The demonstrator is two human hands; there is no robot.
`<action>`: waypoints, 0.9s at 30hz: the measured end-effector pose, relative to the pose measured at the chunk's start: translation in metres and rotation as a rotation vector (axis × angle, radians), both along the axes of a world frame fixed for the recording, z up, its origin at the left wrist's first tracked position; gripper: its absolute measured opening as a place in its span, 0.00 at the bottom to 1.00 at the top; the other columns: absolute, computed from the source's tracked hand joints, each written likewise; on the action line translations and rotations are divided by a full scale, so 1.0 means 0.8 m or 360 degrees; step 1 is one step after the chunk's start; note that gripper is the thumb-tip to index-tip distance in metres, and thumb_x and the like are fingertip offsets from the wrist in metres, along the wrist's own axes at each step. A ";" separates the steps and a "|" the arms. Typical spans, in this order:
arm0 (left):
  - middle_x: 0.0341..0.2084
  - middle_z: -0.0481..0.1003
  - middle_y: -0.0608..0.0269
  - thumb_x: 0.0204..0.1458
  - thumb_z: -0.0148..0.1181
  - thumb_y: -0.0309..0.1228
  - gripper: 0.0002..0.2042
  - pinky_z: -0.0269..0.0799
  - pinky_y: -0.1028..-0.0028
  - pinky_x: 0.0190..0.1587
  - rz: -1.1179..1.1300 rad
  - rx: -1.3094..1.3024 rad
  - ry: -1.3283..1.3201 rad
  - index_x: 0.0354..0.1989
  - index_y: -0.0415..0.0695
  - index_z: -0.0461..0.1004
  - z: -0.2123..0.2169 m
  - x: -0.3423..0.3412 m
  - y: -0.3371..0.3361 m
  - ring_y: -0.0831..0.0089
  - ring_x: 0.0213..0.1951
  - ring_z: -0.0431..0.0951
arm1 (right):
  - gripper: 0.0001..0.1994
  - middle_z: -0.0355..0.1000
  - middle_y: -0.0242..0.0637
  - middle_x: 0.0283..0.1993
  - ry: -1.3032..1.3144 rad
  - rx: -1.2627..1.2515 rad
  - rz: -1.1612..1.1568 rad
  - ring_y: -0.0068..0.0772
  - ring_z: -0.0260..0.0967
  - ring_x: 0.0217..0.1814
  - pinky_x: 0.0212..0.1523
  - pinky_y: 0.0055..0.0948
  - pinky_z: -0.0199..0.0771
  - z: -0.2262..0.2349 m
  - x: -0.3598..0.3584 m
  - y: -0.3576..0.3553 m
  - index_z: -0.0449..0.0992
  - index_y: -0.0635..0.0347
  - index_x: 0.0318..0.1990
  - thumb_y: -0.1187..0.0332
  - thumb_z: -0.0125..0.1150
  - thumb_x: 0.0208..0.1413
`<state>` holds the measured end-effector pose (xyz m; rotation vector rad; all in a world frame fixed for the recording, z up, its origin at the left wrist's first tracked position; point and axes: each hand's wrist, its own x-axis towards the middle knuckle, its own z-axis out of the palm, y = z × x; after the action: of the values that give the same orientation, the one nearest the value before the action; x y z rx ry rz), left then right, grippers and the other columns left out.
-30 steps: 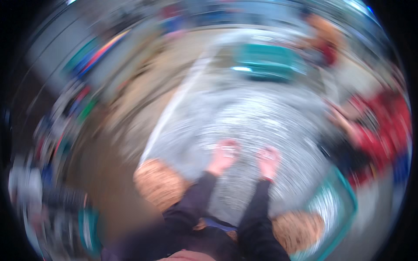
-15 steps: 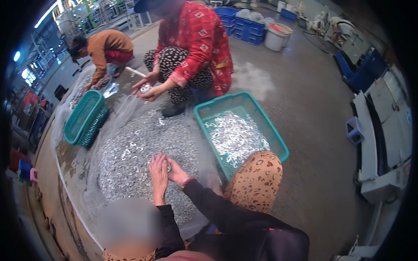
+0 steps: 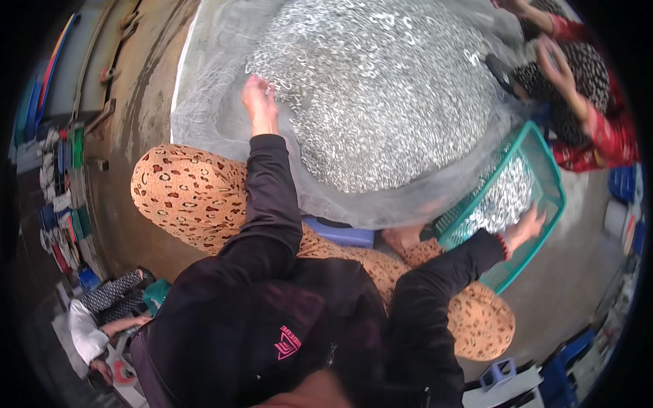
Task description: The person sits cross-legged and sorts small silver metal pieces by hand from a large pile on a plastic sheet, placing selected pieces into a green basket. Other workers are visible nearby performing similar sorting tasks.
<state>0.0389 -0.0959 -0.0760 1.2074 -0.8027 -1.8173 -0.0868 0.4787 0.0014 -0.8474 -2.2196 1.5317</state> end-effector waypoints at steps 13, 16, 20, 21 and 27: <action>0.64 0.44 0.40 0.57 0.44 0.39 0.30 0.34 0.57 0.66 -0.0322 -0.1225 -0.1505 0.62 0.30 0.49 -0.120 -0.025 -0.086 0.44 0.66 0.34 | 0.26 0.59 0.46 0.62 0.0403 -0.0046 0.1601 0.35 0.57 0.63 0.60 0.32 0.55 -0.084 -0.050 -0.401 0.57 0.63 0.62 0.71 0.52 0.56; 0.64 0.41 0.39 0.58 0.41 0.42 0.32 0.34 0.56 0.66 -0.0485 -0.1266 -0.1756 0.63 0.30 0.46 -0.133 -0.046 -0.093 0.43 0.66 0.34 | 0.33 0.49 0.57 0.65 0.0290 0.0380 0.1727 0.48 0.45 0.69 0.66 0.39 0.45 -0.133 -0.066 -0.488 0.50 0.65 0.64 0.60 0.54 0.55; 0.62 0.45 0.36 0.58 0.43 0.40 0.30 0.36 0.53 0.65 -0.0385 -0.1271 -0.1831 0.63 0.32 0.46 -0.145 -0.056 -0.076 0.41 0.65 0.37 | 0.36 0.44 0.66 0.64 -0.0125 0.0995 0.1576 0.62 0.40 0.67 0.65 0.44 0.44 -0.184 -0.083 -0.520 0.46 0.68 0.64 0.56 0.53 0.55; 0.61 0.47 0.36 0.57 0.44 0.39 0.28 0.37 0.53 0.64 -0.0367 -0.1289 -0.1827 0.62 0.33 0.48 -0.145 -0.057 -0.066 0.41 0.64 0.40 | 0.36 0.45 0.66 0.64 -0.0113 0.0998 0.1560 0.63 0.41 0.67 0.65 0.45 0.45 -0.193 -0.078 -0.523 0.46 0.67 0.64 0.56 0.53 0.55; 0.54 0.58 0.41 0.54 0.49 0.34 0.21 0.48 0.52 0.59 -0.0251 -0.1290 -0.1561 0.56 0.41 0.58 -0.125 -0.064 0.058 0.45 0.57 0.55 | 0.30 0.61 0.53 0.53 0.0142 0.1302 0.1630 0.51 0.57 0.54 0.56 0.42 0.55 -0.204 -0.006 -0.508 0.58 0.68 0.57 0.65 0.57 0.47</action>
<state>-0.0121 -0.0498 -0.1763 1.4243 -1.9687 -0.7063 -0.0917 0.0724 -0.1615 0.6739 -2.9643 0.6718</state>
